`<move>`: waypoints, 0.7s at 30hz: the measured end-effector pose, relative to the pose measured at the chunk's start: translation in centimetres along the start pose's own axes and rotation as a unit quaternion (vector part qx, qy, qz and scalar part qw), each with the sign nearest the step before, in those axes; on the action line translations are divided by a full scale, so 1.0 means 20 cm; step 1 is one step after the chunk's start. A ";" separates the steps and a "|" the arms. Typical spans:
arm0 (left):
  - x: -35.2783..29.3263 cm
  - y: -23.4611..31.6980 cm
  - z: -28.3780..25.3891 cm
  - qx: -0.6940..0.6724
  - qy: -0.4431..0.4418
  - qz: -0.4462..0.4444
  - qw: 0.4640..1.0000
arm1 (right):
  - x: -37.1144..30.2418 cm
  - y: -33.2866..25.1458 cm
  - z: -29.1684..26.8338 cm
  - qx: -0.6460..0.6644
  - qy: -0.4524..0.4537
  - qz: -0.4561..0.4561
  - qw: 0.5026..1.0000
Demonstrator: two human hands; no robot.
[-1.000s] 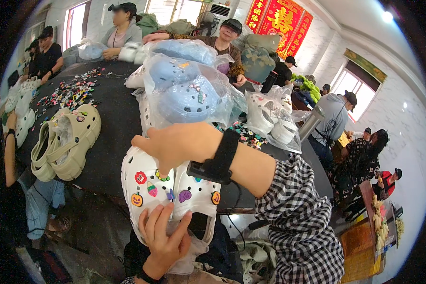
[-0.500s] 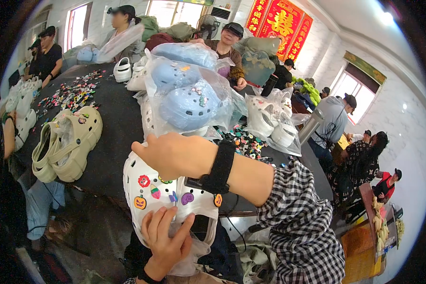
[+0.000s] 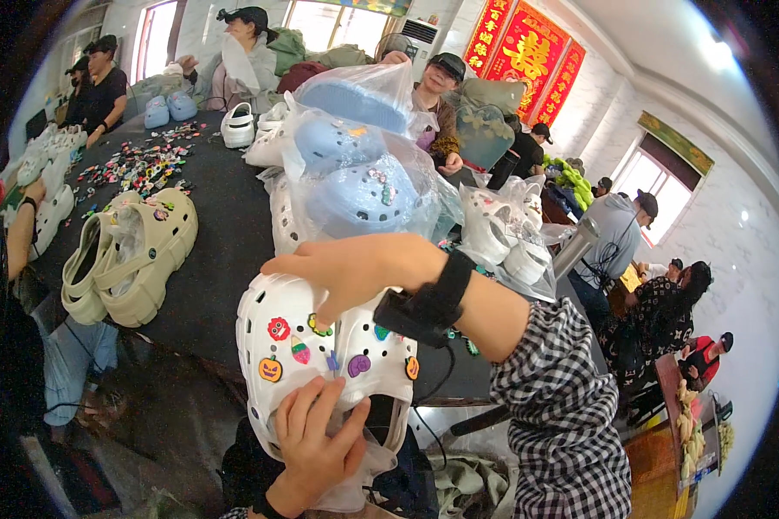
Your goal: Decorating and assembling clogs by attaching charms.
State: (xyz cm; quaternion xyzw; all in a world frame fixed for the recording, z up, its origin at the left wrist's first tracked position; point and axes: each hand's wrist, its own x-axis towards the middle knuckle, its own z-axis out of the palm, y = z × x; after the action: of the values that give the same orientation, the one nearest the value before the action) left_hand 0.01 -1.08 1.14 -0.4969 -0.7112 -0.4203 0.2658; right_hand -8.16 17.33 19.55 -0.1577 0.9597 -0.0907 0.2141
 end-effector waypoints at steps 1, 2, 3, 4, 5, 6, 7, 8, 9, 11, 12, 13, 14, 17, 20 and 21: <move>0.00 0.00 0.00 0.004 -0.004 0.004 1.000 | 0.00 0.04 0.00 0.040 -0.011 -0.023 0.999; 0.01 0.00 0.00 0.005 -0.003 0.004 1.000 | 0.01 0.08 -0.01 0.042 -0.035 -0.031 0.998; 0.02 0.00 0.00 -0.003 -0.006 0.001 1.000 | 0.01 0.11 0.00 0.041 -0.036 -0.033 0.998; 0.02 0.00 -0.01 -0.011 -0.009 -0.002 1.000 | 0.01 0.11 0.00 0.057 -0.043 -0.028 0.997; 0.02 0.00 0.00 -0.009 -0.007 -0.003 1.000 | 0.01 0.10 -0.01 0.073 -0.051 -0.023 0.996; 0.02 0.00 0.00 -0.008 -0.005 -0.003 1.000 | 0.02 0.10 -0.02 0.071 -0.052 -0.025 0.996; 0.02 0.00 0.01 -0.010 -0.006 -0.001 1.000 | 0.01 0.09 -0.03 0.072 -0.063 -0.024 0.995; 0.02 0.00 0.00 -0.012 -0.005 -0.001 1.000 | 0.01 0.09 -0.04 0.072 -0.073 -0.024 0.994; 0.02 0.00 0.00 -0.014 -0.006 -0.001 1.000 | 0.02 0.11 -0.02 0.072 -0.074 -0.023 0.994; 0.03 0.01 -0.01 -0.016 -0.005 -0.002 1.000 | 0.05 0.13 -0.01 0.028 -0.050 -0.051 0.997; 0.03 0.01 -0.01 -0.019 -0.003 0.000 1.000 | 0.04 0.13 0.00 0.028 -0.050 -0.050 0.997; 0.03 0.01 -0.01 -0.019 -0.001 0.000 1.000 | 0.04 0.09 -0.01 0.059 -0.060 -0.024 0.996; 0.02 0.01 0.00 -0.018 -0.001 -0.002 1.000 | 0.04 0.05 -0.02 0.090 -0.070 0.003 0.993; 0.01 0.00 0.01 -0.022 -0.008 0.007 1.000 | 0.02 0.00 -0.02 0.082 -0.064 0.016 0.994; -0.01 0.01 0.01 -0.025 -0.007 0.002 1.000 | 0.02 0.01 0.01 0.034 -0.018 -0.024 0.999; -0.01 0.00 0.01 -0.018 -0.004 0.006 1.000 | 0.01 0.01 0.02 0.035 -0.021 -0.022 0.999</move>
State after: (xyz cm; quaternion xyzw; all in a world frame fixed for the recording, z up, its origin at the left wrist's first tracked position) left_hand 0.11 -1.00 0.78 -0.5077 -0.7013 -0.4295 0.2567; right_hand -8.26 17.38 19.04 -0.1726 0.9477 -0.1261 0.2372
